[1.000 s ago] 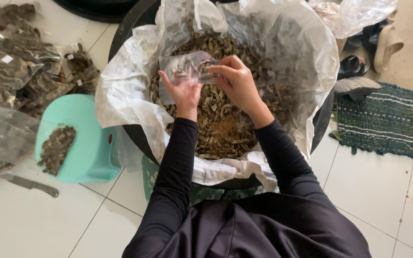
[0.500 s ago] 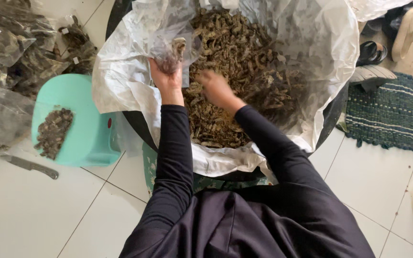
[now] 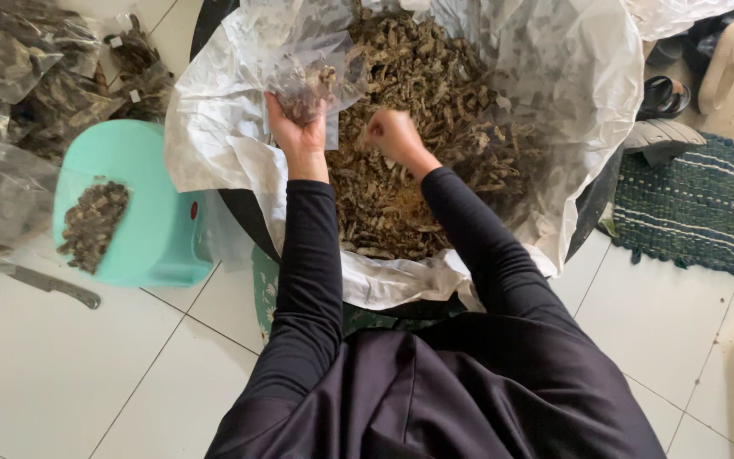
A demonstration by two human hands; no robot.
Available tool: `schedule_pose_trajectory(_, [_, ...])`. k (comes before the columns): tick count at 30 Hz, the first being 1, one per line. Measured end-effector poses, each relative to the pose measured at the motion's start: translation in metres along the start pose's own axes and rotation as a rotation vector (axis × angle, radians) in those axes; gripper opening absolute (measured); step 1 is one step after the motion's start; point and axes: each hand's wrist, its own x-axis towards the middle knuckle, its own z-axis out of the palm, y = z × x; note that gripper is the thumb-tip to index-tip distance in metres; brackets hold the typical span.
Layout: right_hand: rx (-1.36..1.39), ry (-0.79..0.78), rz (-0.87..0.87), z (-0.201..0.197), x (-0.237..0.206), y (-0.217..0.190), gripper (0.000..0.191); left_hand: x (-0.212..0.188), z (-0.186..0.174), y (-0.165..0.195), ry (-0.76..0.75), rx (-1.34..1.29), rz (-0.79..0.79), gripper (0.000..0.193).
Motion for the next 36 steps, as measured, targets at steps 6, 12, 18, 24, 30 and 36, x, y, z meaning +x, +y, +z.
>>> schedule_pose_trajectory(6, [0.712,0.495,-0.079,-0.097,-0.006,-0.060,0.010,0.007,-0.003,-0.001,0.154,-0.036,0.126,0.039])
schedule_pose_trajectory(12, [0.470,0.005,-0.542,-0.047,0.010,-0.249,0.018,-0.014,0.005,-0.013,0.010,0.078,0.146,0.045])
schedule_pose_trajectory(18, [0.181,-0.216,-0.394,0.127,0.066,-0.357,0.020,-0.030,0.028,-0.024,0.113,-0.068,0.062,0.037])
schedule_pose_trajectory(24, [0.251,-0.304,-0.318,0.120,0.071,-0.374,0.024,-0.028,0.020,-0.023,0.137,-0.060,0.051,0.040])
schedule_pose_trajectory(30, [0.292,0.085,-0.429,-0.049,0.036,-0.230,0.026,-0.002,0.001,-0.019,0.213,-0.136,0.077,0.037])
schedule_pose_trajectory(36, [-0.370,0.196,-0.434,-0.020,-0.031,-0.016,0.022,0.020,-0.017,0.005,0.006,-0.092,0.138,0.038])
